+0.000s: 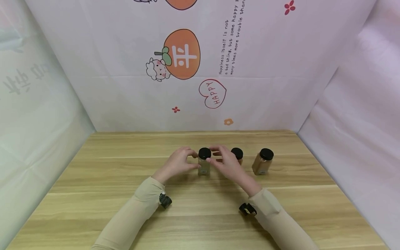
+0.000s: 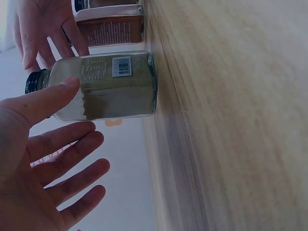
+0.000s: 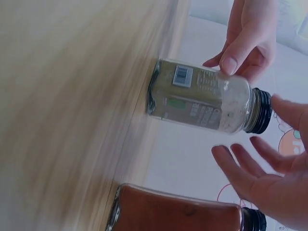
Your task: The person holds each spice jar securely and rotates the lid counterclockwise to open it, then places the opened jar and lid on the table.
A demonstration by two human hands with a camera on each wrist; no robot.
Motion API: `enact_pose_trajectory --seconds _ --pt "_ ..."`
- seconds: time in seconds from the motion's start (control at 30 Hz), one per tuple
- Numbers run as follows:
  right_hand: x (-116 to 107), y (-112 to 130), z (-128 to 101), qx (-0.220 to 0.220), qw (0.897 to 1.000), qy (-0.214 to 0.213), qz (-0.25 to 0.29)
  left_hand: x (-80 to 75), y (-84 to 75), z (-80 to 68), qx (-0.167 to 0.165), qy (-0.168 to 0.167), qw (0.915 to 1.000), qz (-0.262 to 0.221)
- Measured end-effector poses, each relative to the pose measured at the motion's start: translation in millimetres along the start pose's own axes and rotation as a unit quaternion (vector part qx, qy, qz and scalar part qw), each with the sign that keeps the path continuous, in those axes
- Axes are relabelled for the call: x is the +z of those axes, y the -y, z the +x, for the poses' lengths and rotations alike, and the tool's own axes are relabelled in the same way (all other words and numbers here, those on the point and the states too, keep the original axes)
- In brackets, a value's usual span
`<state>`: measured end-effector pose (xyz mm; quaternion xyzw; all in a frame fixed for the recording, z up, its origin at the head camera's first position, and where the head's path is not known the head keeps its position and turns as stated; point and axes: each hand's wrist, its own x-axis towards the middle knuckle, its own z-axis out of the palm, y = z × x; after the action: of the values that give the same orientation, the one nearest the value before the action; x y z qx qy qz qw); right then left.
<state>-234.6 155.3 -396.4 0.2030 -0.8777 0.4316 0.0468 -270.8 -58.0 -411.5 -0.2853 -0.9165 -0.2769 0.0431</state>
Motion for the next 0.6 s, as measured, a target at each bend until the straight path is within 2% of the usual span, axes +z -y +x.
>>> enact_pose_trajectory --seconds 0.27,0.6 --pt "3.1 1.6 0.8 0.02 0.999 -0.044 -0.004 -0.2 -0.2 0.8 0.0 0.006 1.0 -0.003" --pt "4.7 -0.2 1.1 0.009 0.999 -0.052 0.0 1.3 1.5 1.2 0.002 0.006 1.0 -0.001"
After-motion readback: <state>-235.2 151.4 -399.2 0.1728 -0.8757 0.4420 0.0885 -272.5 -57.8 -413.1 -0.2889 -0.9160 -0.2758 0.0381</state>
